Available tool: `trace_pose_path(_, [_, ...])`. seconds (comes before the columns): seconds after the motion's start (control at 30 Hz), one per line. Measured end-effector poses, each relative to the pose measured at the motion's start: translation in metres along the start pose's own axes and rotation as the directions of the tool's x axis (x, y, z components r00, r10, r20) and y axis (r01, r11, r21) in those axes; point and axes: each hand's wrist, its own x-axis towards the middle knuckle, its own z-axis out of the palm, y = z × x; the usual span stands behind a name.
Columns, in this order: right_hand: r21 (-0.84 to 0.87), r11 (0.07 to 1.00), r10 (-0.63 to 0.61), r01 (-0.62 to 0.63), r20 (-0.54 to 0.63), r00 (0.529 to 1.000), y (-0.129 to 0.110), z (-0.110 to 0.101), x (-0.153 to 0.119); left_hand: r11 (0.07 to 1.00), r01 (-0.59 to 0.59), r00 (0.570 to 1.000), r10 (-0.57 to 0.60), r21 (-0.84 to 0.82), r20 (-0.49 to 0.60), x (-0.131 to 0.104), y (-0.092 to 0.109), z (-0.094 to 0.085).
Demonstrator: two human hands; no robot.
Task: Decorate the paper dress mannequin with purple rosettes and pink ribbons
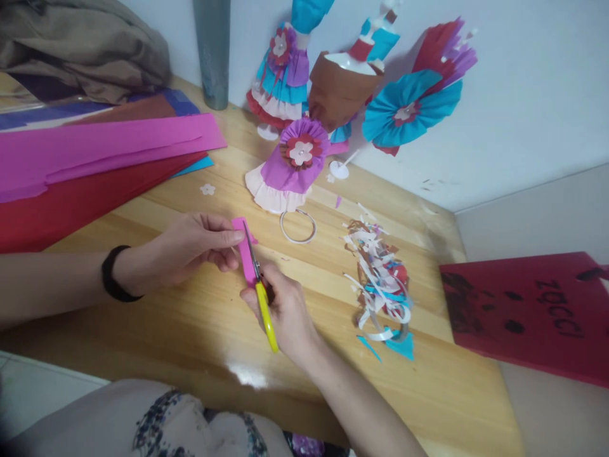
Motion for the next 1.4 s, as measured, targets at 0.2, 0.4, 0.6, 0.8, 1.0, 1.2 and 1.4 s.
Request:
trace_pose_path(0.2, [0.015,1.0,0.011,-0.011,-0.009,1.0,0.002,0.0,0.001,0.999,-0.033,0.999,0.032,0.026,0.034,-0.001,0.003,-0.001])
trace_pose_path(0.4, [0.022,1.0,0.021,-0.021,0.001,1.0,-0.001,-0.002,0.0,0.992,-0.117,0.992,0.114,0.056,0.054,0.001,0.003,-0.004])
trace_pose_path(0.6, [0.134,0.991,0.01,-0.018,0.061,0.998,-0.01,-0.006,0.001,0.993,-0.111,0.993,0.11,0.05,0.036,0.001,0.001,-0.005])
trace_pose_path(0.8, [0.122,0.992,-0.02,0.012,0.068,0.997,-0.012,-0.008,0.002,0.996,-0.092,0.994,0.091,0.02,0.052,0.001,-0.002,-0.003])
trace_pose_path(1.0, [0.072,0.997,-0.037,0.032,0.059,0.998,-0.013,-0.007,0.003,0.998,-0.07,0.997,0.07,0.006,0.029,-0.002,-0.003,0.002])
trace_pose_path(1.2, [0.071,0.996,-0.057,0.053,0.067,0.996,-0.014,-0.009,0.003,0.997,-0.072,0.997,0.072,0.001,0.026,-0.004,-0.004,0.003])
trace_pose_path(1.4, [0.071,0.995,-0.073,0.069,0.07,0.995,-0.015,-0.009,0.003,0.997,-0.077,0.996,0.077,-0.007,0.037,-0.003,-0.005,0.002])
